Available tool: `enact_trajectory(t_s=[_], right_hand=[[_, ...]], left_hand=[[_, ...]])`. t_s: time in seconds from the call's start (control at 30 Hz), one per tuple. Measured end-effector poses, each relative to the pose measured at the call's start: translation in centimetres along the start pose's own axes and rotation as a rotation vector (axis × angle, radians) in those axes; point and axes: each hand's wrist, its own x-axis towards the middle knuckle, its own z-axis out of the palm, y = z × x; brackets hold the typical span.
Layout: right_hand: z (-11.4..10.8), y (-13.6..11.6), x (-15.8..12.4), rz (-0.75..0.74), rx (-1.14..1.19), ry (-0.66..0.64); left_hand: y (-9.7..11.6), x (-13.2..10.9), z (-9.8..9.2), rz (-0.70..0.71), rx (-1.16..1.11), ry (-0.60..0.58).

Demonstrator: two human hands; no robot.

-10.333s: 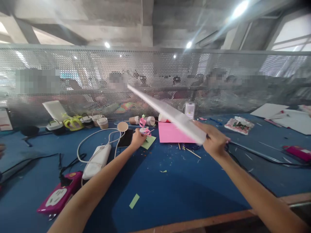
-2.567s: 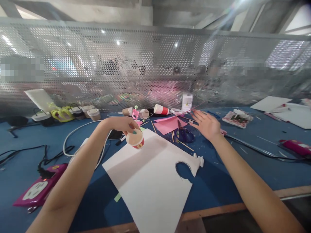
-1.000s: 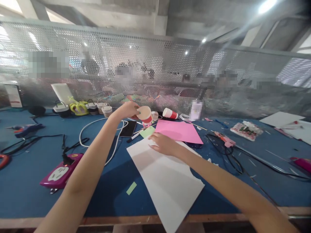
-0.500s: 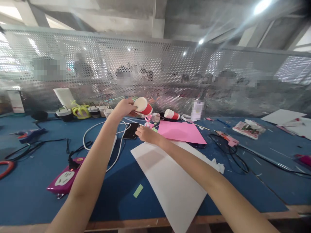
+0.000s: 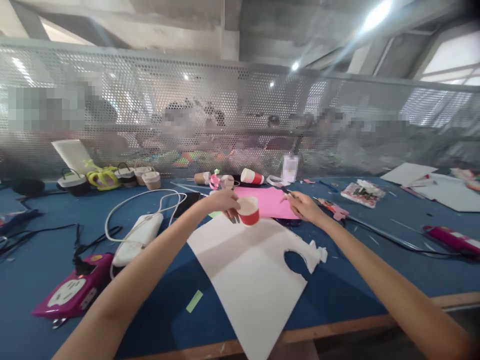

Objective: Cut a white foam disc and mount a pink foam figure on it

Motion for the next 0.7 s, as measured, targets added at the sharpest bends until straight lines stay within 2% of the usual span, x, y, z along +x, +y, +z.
enact_trajectory(t_s=[0.07,0.17,0.27,0.33,0.37,0.4,0.47,0.53,0.57,0.6,0.67,0.7], right_hand=[[-0.6,1.1,-0.9,0.090,0.117,-0.067],[-0.9,1.8,-1.7,0.185,0.503,-0.059],[-1.4,1.5,-1.8,0.202,0.765,-0.011],[-1.9,0.8,-1.9,0.238,0.867,-0.095],[-2.0,0.4,-2.1,0.244,0.909,-0.148],[-2.1,0.0,-2.4,0.233,0.953,-0.206],[-1.7,-0.9,-3.3,0.151,1.009,-0.331],[-0.4,-1.7,-4.6,0.057,1.031,-0.504],[0.6,-1.9,-5.2,0.034,1.019,-0.593],[1.7,-2.0,-5.8,0.038,1.003,-0.607],[4.0,-1.7,-6.9,0.071,0.959,-0.607],[5.1,-1.3,-7.2,0.122,0.930,-0.621]], left_hand=[[-0.1,1.3,2.7,0.019,0.011,-0.011],[-0.4,2.5,5.2,0.047,0.000,0.066],[0.0,2.2,5.6,0.047,0.000,0.133],[0.9,1.1,5.0,0.089,0.110,0.206],[1.4,0.4,4.7,0.144,0.221,0.285],[2.0,-0.3,4.5,0.237,0.343,0.433],[3.2,-2.0,4.7,0.322,0.413,0.614],[4.0,-3.5,5.9,0.578,0.616,0.773],[4.1,-4.1,6.9,0.677,0.690,0.789],[4.1,-4.7,8.2,0.740,0.750,0.759],[3.2,-5.3,10.8,0.761,0.853,0.620],[2.5,-5.4,12.1,0.721,0.885,0.537]])
